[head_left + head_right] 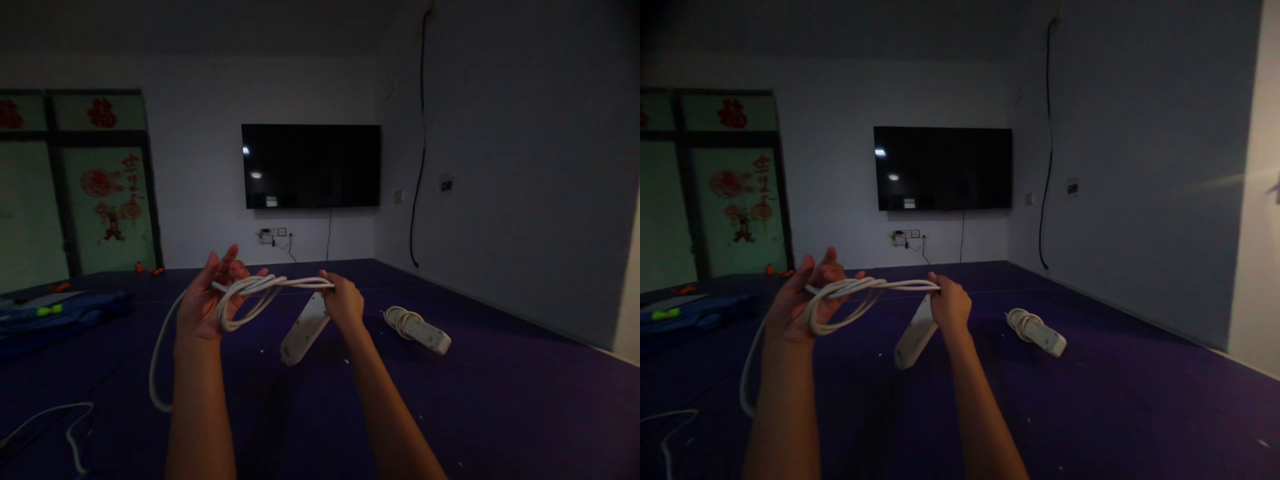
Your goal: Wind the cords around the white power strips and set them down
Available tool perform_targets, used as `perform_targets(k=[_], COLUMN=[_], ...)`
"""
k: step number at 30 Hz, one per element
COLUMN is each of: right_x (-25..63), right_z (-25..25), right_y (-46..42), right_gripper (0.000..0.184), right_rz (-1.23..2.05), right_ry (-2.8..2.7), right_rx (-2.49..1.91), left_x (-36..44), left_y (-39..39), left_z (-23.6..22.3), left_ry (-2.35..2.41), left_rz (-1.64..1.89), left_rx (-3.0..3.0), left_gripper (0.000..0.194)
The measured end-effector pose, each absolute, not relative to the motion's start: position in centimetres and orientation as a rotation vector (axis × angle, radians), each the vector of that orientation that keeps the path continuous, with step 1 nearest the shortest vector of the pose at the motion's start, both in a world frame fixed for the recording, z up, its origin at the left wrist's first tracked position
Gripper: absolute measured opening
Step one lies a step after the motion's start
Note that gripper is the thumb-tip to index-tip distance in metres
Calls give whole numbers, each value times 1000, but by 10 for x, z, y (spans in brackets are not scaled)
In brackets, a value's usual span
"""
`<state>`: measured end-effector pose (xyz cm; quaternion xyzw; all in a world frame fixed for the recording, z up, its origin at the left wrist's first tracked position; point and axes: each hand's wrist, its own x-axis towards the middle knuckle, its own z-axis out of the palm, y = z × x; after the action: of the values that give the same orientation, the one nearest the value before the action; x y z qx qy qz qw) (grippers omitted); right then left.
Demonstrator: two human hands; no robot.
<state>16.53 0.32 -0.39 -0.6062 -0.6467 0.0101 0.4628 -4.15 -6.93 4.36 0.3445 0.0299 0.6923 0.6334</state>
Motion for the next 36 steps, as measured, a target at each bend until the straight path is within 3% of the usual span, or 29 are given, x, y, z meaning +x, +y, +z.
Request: perform_targets(k=[8, 12, 18, 27, 30, 36], right_x=[195, 195, 191, 191, 191, 190], right_z=[6, 2, 3, 11, 14, 19], right_y=[-14, -8, -9, -20, -25, -34], right_gripper=[44, 45, 41, 36, 34, 34], right_rz=[-159, -176, -335, -666, -690, -599], right_ry=[-1098, -1061, -1174, -1368, -1392, -1451], right_rx=[-1628, -1427, -1115, -905, -864, -792], left_x=[-24, -16, -6, 13, 19, 31], left_y=[-47, -33, -28, -25, -32, -43], left_z=[40, 29, 15, 6, 7, 14], left_ry=[89, 312, 696, 1314, 1329, 1089], left_rz=[1449, 1361, 1267, 1433, 1428, 1530], left_rx=[437, 835, 1311, 1495, 1573, 1822], left_gripper=[33, 34, 17, 38, 42, 33])
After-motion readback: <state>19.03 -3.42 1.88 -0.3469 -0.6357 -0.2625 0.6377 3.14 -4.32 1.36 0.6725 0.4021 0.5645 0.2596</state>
